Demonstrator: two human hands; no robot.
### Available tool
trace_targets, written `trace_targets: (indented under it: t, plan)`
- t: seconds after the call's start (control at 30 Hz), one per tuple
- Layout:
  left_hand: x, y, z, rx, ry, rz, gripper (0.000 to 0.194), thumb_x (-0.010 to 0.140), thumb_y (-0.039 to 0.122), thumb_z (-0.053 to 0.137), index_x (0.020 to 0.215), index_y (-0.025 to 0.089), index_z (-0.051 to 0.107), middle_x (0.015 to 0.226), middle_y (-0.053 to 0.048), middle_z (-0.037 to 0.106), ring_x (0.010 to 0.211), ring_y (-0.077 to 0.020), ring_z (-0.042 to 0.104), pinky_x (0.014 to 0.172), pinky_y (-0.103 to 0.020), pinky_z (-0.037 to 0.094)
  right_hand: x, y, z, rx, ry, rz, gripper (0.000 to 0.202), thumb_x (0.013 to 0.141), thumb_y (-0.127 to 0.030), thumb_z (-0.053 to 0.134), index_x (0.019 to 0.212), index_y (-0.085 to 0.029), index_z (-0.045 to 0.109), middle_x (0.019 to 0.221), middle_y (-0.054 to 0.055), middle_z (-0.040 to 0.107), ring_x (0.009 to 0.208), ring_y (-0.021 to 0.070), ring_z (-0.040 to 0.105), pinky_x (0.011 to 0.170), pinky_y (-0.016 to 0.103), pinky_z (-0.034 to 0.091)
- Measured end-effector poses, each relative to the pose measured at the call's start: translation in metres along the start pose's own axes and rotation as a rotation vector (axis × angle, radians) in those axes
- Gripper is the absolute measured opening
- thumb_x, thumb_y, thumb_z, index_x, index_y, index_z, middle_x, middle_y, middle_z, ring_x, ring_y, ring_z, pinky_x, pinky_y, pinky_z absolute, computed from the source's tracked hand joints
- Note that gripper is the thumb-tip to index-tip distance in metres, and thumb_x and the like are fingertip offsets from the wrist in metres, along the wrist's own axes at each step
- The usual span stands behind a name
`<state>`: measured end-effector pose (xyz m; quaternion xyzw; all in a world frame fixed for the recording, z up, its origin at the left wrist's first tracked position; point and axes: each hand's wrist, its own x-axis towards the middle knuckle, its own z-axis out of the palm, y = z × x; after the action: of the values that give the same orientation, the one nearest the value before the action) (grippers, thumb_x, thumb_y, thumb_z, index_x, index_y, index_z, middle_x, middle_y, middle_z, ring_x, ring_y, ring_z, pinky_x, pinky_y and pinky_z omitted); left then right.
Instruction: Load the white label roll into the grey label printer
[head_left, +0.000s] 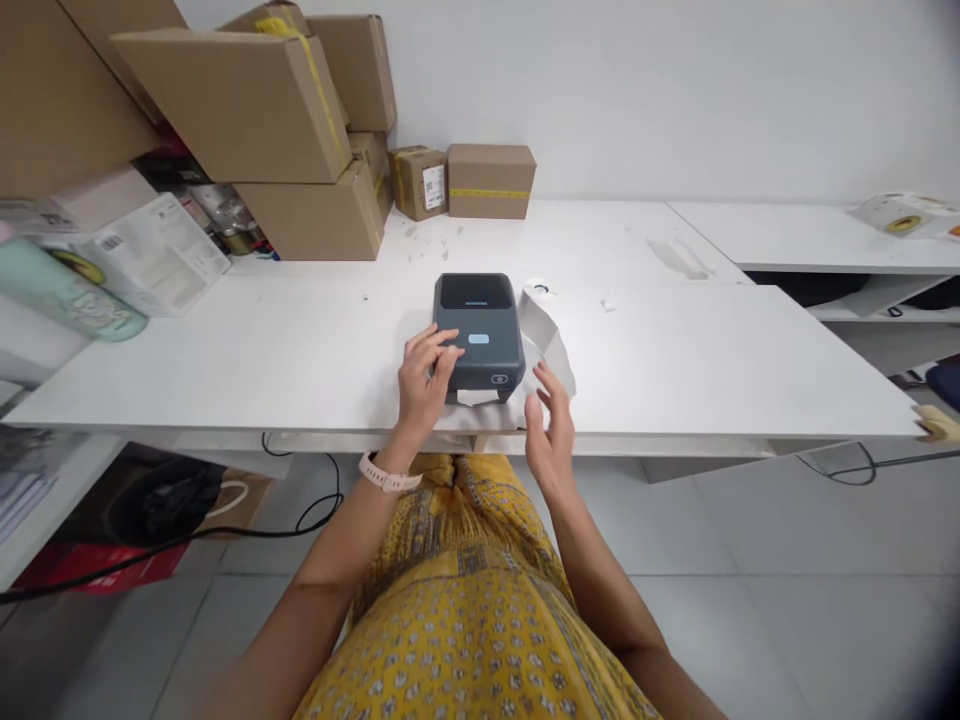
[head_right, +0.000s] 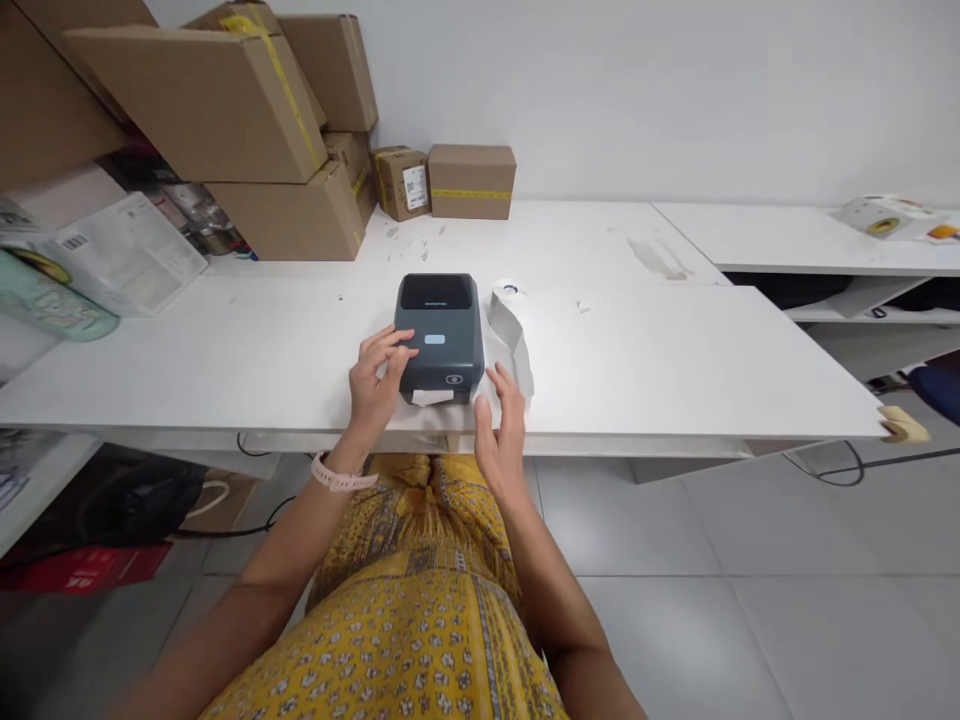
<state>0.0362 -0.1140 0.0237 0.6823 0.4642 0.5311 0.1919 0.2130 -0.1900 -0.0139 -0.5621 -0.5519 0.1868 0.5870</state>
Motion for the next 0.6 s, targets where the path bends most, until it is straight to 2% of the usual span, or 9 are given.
trace_targets:
  t: [0.07, 0.17, 0.23, 0.3, 0.37, 0.5, 0.6]
  plan:
    - [0.007, -0.001, 0.002, -0.043, 0.050, -0.137, 0.021, 0.095, 0.043, 0.065, 0.107, 0.025, 0.070, 0.142, -0.007, 0.067, 0.147, -0.0265, 0.050, 0.127, -0.050, 0.036, 0.026, 0.009, 0.019, 0.137, -0.039, 0.150, 0.067, 0.101, -0.059, 0.047, 0.157, -0.022, 0.044, 0.164, 0.018, 0.046, 0.153, 0.0299, 0.045, 0.121, 0.058, 0.044]
    - [0.014, -0.004, 0.002, -0.255, 0.020, -0.402, 0.067, 0.084, 0.042, 0.077, 0.143, 0.025, 0.052, 0.164, -0.012, 0.046, 0.154, -0.0307, 0.041, 0.126, -0.049, 0.037, 0.058, 0.018, 0.041, 0.258, -0.106, 0.252, 0.084, 0.097, -0.069, 0.049, 0.164, -0.022, 0.033, 0.168, 0.017, 0.040, 0.156, 0.0288, 0.042, 0.123, 0.055, 0.043]
    - [0.015, -0.006, 0.000, -0.434, -0.108, -0.509, 0.079, 0.083, 0.044, 0.076, 0.152, 0.024, 0.043, 0.162, -0.015, 0.049, 0.150, -0.0329, 0.048, 0.121, -0.049, 0.044, 0.069, 0.020, 0.048, 0.281, -0.126, 0.259, 0.090, 0.094, -0.071, 0.052, 0.166, -0.022, 0.028, 0.168, 0.017, 0.041, 0.154, 0.0290, 0.045, 0.122, 0.053, 0.045]
    - [0.015, -0.007, -0.003, -0.540, -0.215, -0.524, 0.075, 0.083, 0.047, 0.075, 0.148, 0.021, 0.048, 0.152, -0.016, 0.060, 0.141, -0.0338, 0.058, 0.116, -0.049, 0.050, 0.072, 0.019, 0.049, 0.305, -0.140, 0.262, 0.098, 0.092, -0.071, 0.058, 0.167, -0.021, 0.022, 0.167, 0.018, 0.042, 0.151, 0.0299, 0.049, 0.120, 0.053, 0.047]
    - [0.017, -0.007, -0.006, -0.561, -0.249, -0.499, 0.069, 0.080, 0.048, 0.077, 0.140, 0.019, 0.055, 0.143, -0.014, 0.067, 0.134, -0.0334, 0.063, 0.113, -0.048, 0.052, 0.071, 0.018, 0.047, 0.329, -0.153, 0.262, 0.103, 0.089, -0.070, 0.062, 0.168, -0.019, 0.019, 0.165, 0.020, 0.044, 0.147, 0.0304, 0.053, 0.118, 0.053, 0.049]
    - [0.021, -0.008, -0.008, -0.540, -0.234, -0.483, 0.064, 0.075, 0.045, 0.080, 0.129, 0.016, 0.061, 0.134, -0.015, 0.072, 0.129, -0.0335, 0.066, 0.112, -0.048, 0.052, 0.070, 0.019, 0.046, 0.357, -0.158, 0.255, 0.103, 0.088, -0.065, 0.064, 0.167, -0.015, 0.022, 0.163, 0.023, 0.045, 0.146, 0.0305, 0.054, 0.120, 0.052, 0.046]
    - [0.017, -0.008, -0.005, -0.561, -0.197, -0.489, 0.061, 0.077, 0.046, 0.079, 0.127, 0.017, 0.060, 0.135, -0.015, 0.071, 0.128, -0.0328, 0.066, 0.113, -0.049, 0.051, 0.074, 0.021, 0.048, 0.373, -0.160, 0.237, 0.099, 0.088, -0.061, 0.065, 0.166, -0.017, 0.025, 0.165, 0.021, 0.044, 0.148, 0.0305, 0.051, 0.121, 0.054, 0.044]
